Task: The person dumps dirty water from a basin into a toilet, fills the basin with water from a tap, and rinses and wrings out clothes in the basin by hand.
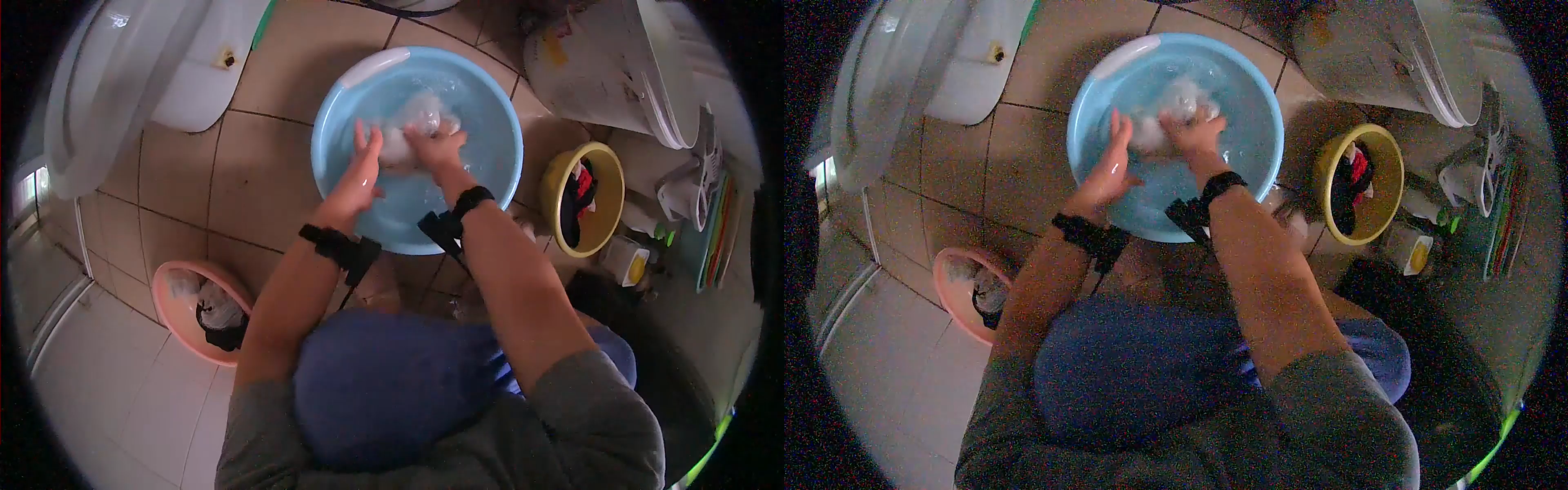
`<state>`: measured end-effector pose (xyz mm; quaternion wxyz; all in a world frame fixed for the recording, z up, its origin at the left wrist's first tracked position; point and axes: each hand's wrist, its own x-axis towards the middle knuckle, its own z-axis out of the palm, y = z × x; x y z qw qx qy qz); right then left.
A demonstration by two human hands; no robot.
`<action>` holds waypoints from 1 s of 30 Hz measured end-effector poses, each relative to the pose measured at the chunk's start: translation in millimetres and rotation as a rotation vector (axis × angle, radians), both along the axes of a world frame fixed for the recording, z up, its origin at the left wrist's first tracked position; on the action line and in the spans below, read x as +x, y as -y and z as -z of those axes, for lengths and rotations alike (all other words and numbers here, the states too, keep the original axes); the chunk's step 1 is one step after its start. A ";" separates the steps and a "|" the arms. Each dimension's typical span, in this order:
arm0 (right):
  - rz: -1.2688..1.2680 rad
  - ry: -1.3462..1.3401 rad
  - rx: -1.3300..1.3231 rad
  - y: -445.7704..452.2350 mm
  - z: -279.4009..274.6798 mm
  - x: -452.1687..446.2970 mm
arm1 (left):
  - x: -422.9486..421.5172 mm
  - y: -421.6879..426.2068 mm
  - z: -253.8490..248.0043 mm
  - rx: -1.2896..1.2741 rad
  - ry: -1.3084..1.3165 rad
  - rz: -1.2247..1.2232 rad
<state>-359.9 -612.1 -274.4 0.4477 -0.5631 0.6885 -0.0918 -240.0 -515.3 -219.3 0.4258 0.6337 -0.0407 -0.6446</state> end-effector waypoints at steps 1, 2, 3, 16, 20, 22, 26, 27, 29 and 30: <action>-0.002 -0.001 -0.005 -2.9 -3.1 4.0 | 0.7 6.9 1.2 0.002 0.002 -0.045; 0.074 0.362 0.181 -6.7 -13.4 5.6 | 5.1 10.7 14.6 -0.004 -0.002 -0.050; 0.148 0.726 0.369 -11.8 -23.5 7.6 | 12.2 13.8 28.1 -0.037 -0.247 -0.096; -0.696 0.251 -0.986 -24.4 -90.4 37.3 | 10.2 15.6 8.5 -0.423 0.138 0.084; -0.565 0.148 -0.350 29.1 -53.1 2.2 | -9.7 5.0 -21.6 -0.440 0.339 0.014; -0.428 -0.236 -0.206 31.3 -68.5 -6.2 | -9.2 -11.7 -7.0 -0.392 0.271 0.100; -0.554 -0.449 -0.444 30.0 -32.3 -35.2 | -12.0 -23.3 7.6 -0.153 -0.089 -0.036; -0.556 -0.446 -0.448 18.2 -18.0 -29.8 | -11.7 -21.2 10.3 -0.155 -0.085 -0.039; -0.075 -0.195 -0.026 -3.9 -0.7 -6.6 | -5.9 -13.3 22.7 -0.167 -0.063 -0.048; 0.087 0.228 0.175 -5.6 -6.1 -5.6 | -3.0 -9.6 27.7 -0.184 -0.052 -0.050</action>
